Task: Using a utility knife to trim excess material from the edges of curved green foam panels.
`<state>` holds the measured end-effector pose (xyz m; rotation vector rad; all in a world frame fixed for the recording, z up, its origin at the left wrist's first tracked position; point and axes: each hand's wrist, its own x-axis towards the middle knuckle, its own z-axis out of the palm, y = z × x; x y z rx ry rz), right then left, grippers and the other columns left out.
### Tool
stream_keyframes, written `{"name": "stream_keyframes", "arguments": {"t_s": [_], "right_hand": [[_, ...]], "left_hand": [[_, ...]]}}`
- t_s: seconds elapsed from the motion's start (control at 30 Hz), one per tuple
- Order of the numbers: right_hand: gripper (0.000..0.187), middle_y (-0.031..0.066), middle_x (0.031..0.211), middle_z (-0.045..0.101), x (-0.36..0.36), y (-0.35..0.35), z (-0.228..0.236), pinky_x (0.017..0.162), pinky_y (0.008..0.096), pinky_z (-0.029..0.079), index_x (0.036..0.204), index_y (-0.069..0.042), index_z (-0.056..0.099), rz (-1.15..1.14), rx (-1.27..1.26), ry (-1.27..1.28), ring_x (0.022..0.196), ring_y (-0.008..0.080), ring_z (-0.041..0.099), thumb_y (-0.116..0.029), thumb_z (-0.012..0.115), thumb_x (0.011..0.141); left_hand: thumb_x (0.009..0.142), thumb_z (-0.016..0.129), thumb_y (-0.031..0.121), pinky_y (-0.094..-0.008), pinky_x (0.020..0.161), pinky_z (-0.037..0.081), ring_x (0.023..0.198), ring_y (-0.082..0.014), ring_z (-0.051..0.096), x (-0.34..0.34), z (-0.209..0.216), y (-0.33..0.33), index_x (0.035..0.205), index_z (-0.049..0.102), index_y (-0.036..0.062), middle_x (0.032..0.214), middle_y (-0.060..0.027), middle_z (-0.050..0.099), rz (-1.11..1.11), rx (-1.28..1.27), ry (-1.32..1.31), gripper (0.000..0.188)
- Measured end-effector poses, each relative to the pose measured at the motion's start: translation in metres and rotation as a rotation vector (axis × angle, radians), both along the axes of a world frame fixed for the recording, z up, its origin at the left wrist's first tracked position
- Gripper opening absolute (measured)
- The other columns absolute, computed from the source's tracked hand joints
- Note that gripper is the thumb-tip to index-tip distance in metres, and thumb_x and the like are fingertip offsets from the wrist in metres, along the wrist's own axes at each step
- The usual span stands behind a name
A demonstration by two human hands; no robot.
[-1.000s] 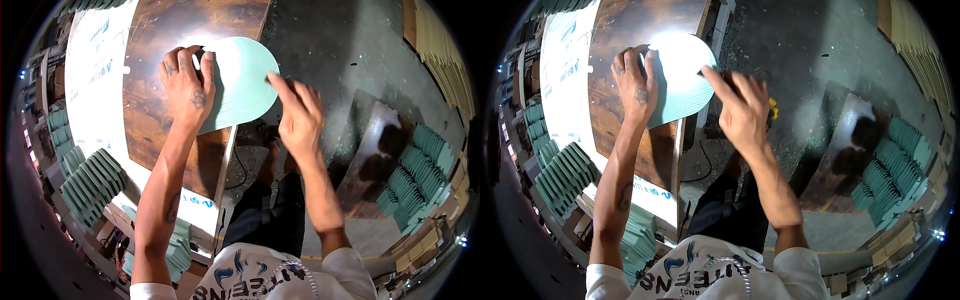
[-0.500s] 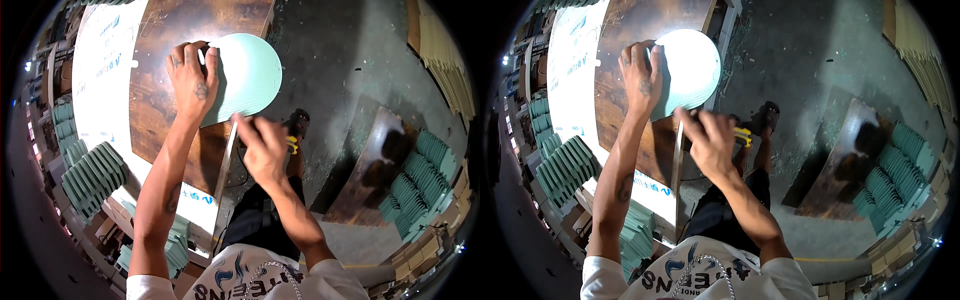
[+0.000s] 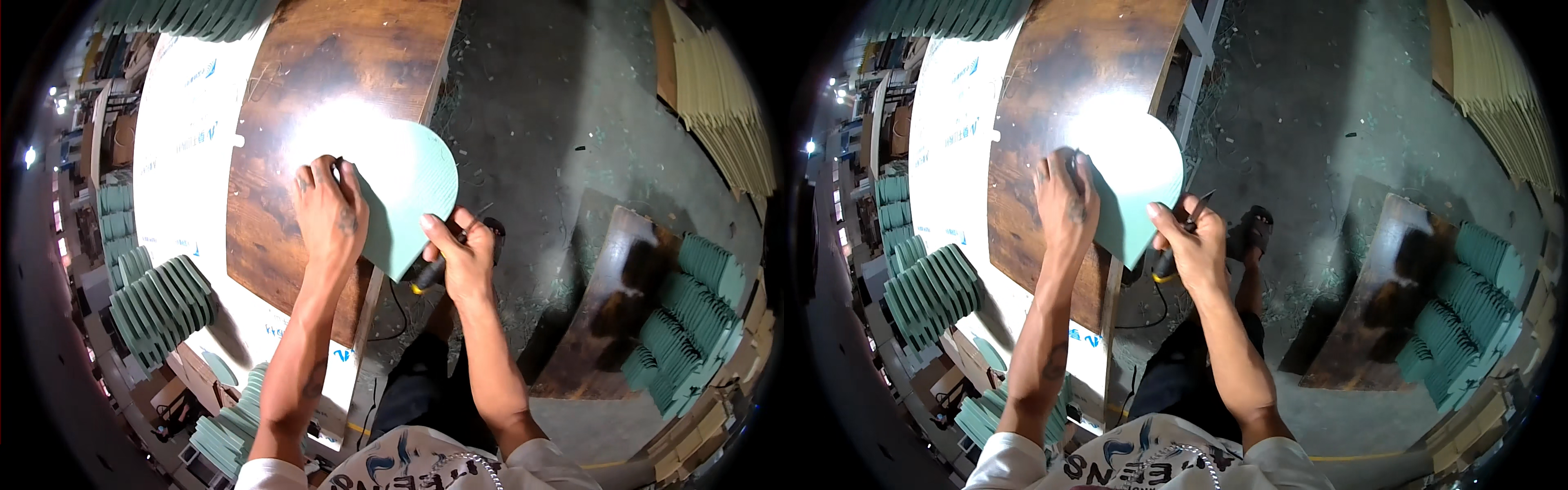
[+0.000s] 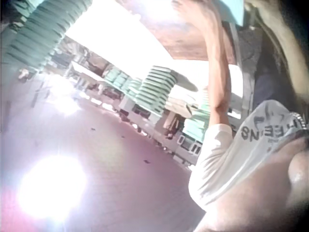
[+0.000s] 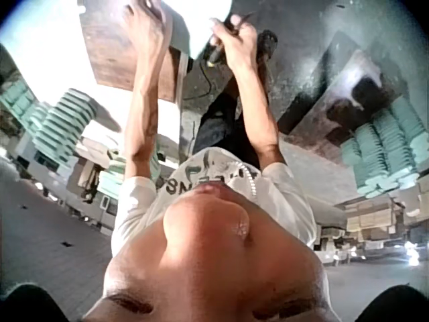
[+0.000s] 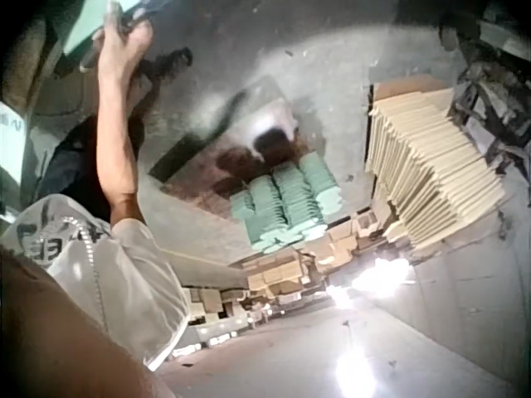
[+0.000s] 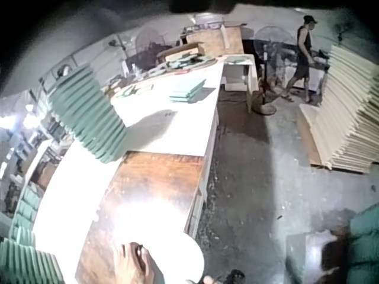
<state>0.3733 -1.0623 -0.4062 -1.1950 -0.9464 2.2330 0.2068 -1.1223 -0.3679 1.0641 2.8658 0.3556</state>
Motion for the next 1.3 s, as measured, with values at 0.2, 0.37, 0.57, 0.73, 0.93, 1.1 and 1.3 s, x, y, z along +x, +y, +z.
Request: {"name": "stream_keyframes", "arguments": {"t_s": [0.2,0.37,0.57,0.73,0.93,1.1,1.3], "right_hand": [[0.024,0.0011,0.064,0.065,0.049,0.012,0.029,0.049,0.0225,0.043,0.086,0.001,0.067,0.269,0.212,0.052,0.053,0.0043,0.058,-0.021,0.077,0.091],[0.03,0.0015,0.055,0.06,0.066,0.009,0.042,0.046,0.0234,0.039,0.071,-0.001,0.057,0.28,0.303,0.103,0.049,0.0057,0.056,-0.014,0.077,0.09],[0.026,0.0017,0.056,0.06,0.087,0.011,0.052,0.046,0.0227,0.037,0.074,0.0,0.061,0.197,0.3,0.144,0.048,0.0061,0.054,-0.014,0.077,0.089],[0.022,0.008,0.073,0.067,0.105,0.011,0.052,0.046,0.0214,0.043,0.092,0.008,0.069,-0.054,0.196,0.151,0.051,0.0086,0.058,-0.012,0.078,0.087],[0.032,0.0053,0.073,0.066,0.133,0.029,0.041,0.047,0.0202,0.042,0.101,0.006,0.069,-0.221,0.142,0.038,0.052,0.0075,0.054,-0.022,0.078,0.089],[0.025,0.0029,0.065,0.063,0.15,0.029,0.044,0.049,0.0216,0.038,0.088,0.004,0.07,0.041,0.239,-0.082,0.05,0.0068,0.051,-0.02,0.078,0.088],[0.033,0.0016,0.066,0.06,0.132,0.019,0.047,0.054,0.0251,0.035,0.081,0.003,0.064,-0.228,0.252,-0.007,0.06,0.0079,0.051,-0.028,0.074,0.087]], "left_hand": [[0.095,0.062,0.056,-0.0539,0.11,0.031,0.129,-0.0408,0.043,0.047,0.06,0.009,0.146,0.049,0.0023,0.14,-0.0275,0.044,-0.321,0.083,-0.141,0.075],[0.098,0.063,0.036,-0.0438,0.085,0.044,0.093,-0.0304,0.057,0.06,0.054,0.038,0.094,0.072,0.0009,0.092,-0.0139,0.062,-0.541,0.181,-0.084,0.036],[0.104,0.054,0.024,-0.0458,0.057,0.044,0.052,-0.0348,0.056,0.05,0.058,0.044,0.067,0.059,0.0008,0.059,-0.0164,0.055,-0.293,0.135,-0.263,0.044],[0.109,0.041,0.045,-0.0418,0.052,0.038,0.047,-0.0238,0.038,0.053,0.053,0.019,0.061,0.047,-0.0012,0.05,-0.015,0.038,0.05,0.099,-0.512,0.067],[0.106,0.045,0.053,-0.0372,0.058,0.048,0.062,-0.0232,0.064,0.078,0.047,-0.044,0.078,0.06,-0.0021,0.059,-0.0116,0.056,0.117,-0.086,-1.013,0.064],[0.103,0.059,0.028,-0.0439,0.076,0.056,0.093,-0.041,0.07,0.057,0.085,0.019,0.123,0.064,-0.0025,0.112,-0.0262,0.066,-0.238,0.104,-0.66,0.037],[0.104,0.057,0.039,-0.0358,0.063,0.051,0.065,-0.0264,0.064,0.089,0.09,0.102,0.098,0.069,-0.0028,0.073,-0.0141,0.065,-0.5,-0.219,-0.815,0.043]]}}
